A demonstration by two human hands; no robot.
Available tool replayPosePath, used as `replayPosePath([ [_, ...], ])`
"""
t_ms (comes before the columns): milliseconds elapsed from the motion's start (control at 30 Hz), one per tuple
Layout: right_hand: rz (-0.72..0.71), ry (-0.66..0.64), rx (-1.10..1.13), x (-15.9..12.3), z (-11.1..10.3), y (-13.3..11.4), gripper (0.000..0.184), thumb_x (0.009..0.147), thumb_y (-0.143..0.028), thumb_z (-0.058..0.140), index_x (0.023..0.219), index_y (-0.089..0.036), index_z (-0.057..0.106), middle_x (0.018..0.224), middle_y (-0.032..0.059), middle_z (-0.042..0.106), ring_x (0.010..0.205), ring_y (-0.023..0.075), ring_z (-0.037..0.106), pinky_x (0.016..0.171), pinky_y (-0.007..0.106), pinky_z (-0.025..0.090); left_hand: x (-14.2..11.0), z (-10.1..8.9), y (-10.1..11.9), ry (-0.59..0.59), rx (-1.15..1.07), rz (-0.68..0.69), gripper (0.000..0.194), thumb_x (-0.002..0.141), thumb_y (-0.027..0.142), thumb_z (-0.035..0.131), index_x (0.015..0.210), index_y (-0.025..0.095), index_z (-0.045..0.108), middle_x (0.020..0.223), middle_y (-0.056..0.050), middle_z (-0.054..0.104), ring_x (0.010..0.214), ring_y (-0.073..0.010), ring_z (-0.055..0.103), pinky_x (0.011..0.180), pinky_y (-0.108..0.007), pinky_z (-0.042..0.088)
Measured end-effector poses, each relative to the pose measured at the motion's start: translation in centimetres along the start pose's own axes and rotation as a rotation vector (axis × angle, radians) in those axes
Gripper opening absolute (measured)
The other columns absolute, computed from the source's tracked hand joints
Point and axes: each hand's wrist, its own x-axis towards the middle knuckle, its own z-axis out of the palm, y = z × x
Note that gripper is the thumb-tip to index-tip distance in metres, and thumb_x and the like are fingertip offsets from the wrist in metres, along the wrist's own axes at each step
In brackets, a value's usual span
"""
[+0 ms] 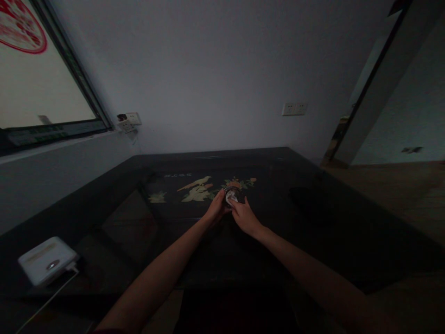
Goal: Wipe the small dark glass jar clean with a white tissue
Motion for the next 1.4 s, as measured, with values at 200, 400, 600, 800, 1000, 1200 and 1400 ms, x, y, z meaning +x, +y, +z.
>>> replayPosePath([
  [200, -0.067, 0.049, -0.165, -0.3, -0.1, -0.6, 0.045, 0.088, -0.004, 0.030, 0.128, -0.010, 0.048, 0.130, 0.0174, 0.056, 0.123, 0.0229, 0.050, 0.112, 0.059, 0.004, 0.1, 0.2, -0.1, 0.003, 0.001, 0.007, 0.032, 0.084, 0.043, 0.059, 0.102, 0.016, 0.061, 0.098, -0.007, 0.068, 0.083, -0.0186, 0.064, 0.064, -0.025, 0.052],
  [400, -0.029, 0.031, -0.386, -0.3, -0.8, -1.4, 0.043, 0.090, -0.005, 0.027, 0.129, -0.003, 0.047, 0.128, 0.0225, 0.057, 0.122, 0.0286, 0.050, 0.111, 0.061, 0.006, 0.1, 0.2, -0.4, 0.019, 0.033, 0.036, 0.032, 0.081, 0.045, 0.062, 0.097, 0.017, 0.062, 0.089, -0.004, 0.068, 0.074, -0.0149, 0.062, 0.059, -0.022, 0.047],
  [600, -0.010, 0.018, -0.368, -0.1, -1.0, -1.5, 0.043, 0.089, -0.005, 0.030, 0.127, -0.003, 0.049, 0.124, 0.0215, 0.060, 0.117, 0.0264, 0.055, 0.113, 0.054, 0.008, 0.1, 0.2, -0.4, 0.033, 0.055, 0.055, 0.032, 0.079, 0.043, 0.064, 0.097, 0.016, 0.062, 0.087, -0.004, 0.066, 0.071, -0.0152, 0.060, 0.058, -0.023, 0.048],
  [800, -0.013, 0.001, -0.219, -0.1, -0.8, -0.9, 0.042, 0.086, -0.007, 0.034, 0.122, -0.010, 0.056, 0.112, 0.0153, 0.068, 0.106, 0.0218, 0.063, 0.114, 0.049, 0.007, -0.1, 0.1, -0.3, 0.035, 0.036, 0.043, 0.029, 0.083, 0.041, 0.060, 0.100, 0.018, 0.062, 0.093, -0.005, 0.067, 0.079, -0.0178, 0.063, 0.065, -0.026, 0.051],
  [1000, -0.001, -0.008, 0.011, 0.0, 0.2, 0.0, 0.047, 0.085, -0.006, 0.032, 0.129, -0.013, 0.049, 0.124, 0.0132, 0.062, 0.116, 0.0209, 0.057, 0.112, 0.054, 0.010, 0.1, 0.1, -0.2, 0.033, -0.007, 0.022, 0.032, 0.085, 0.042, 0.058, 0.103, 0.016, 0.061, 0.100, -0.008, 0.068, 0.086, -0.0201, 0.065, 0.069, -0.028, 0.053],
  [1200, -0.048, 0.010, -0.026, 0.1, 0.7, 0.1, 0.053, 0.082, -0.004, 0.032, 0.133, -0.013, 0.042, 0.133, 0.0149, 0.055, 0.125, 0.0214, 0.048, 0.111, 0.060, 0.004, 0.0, 0.3, 0.1, 0.028, -0.023, 0.012, 0.035, 0.086, 0.044, 0.055, 0.104, 0.014, 0.062, 0.101, -0.010, 0.069, 0.089, -0.0213, 0.065, 0.071, -0.029, 0.053],
  [1400, -0.068, 0.036, -0.237, -0.2, 0.2, -0.8, 0.054, 0.082, -0.003, 0.033, 0.135, -0.005, 0.040, 0.136, 0.0202, 0.050, 0.130, 0.0267, 0.042, 0.111, 0.061, 0.001, -0.2, 0.5, 0.0, 0.022, 0.005, 0.027, 0.034, 0.083, 0.045, 0.059, 0.100, 0.015, 0.063, 0.096, -0.008, 0.070, 0.083, -0.0203, 0.065, 0.066, -0.027, 0.051],
])
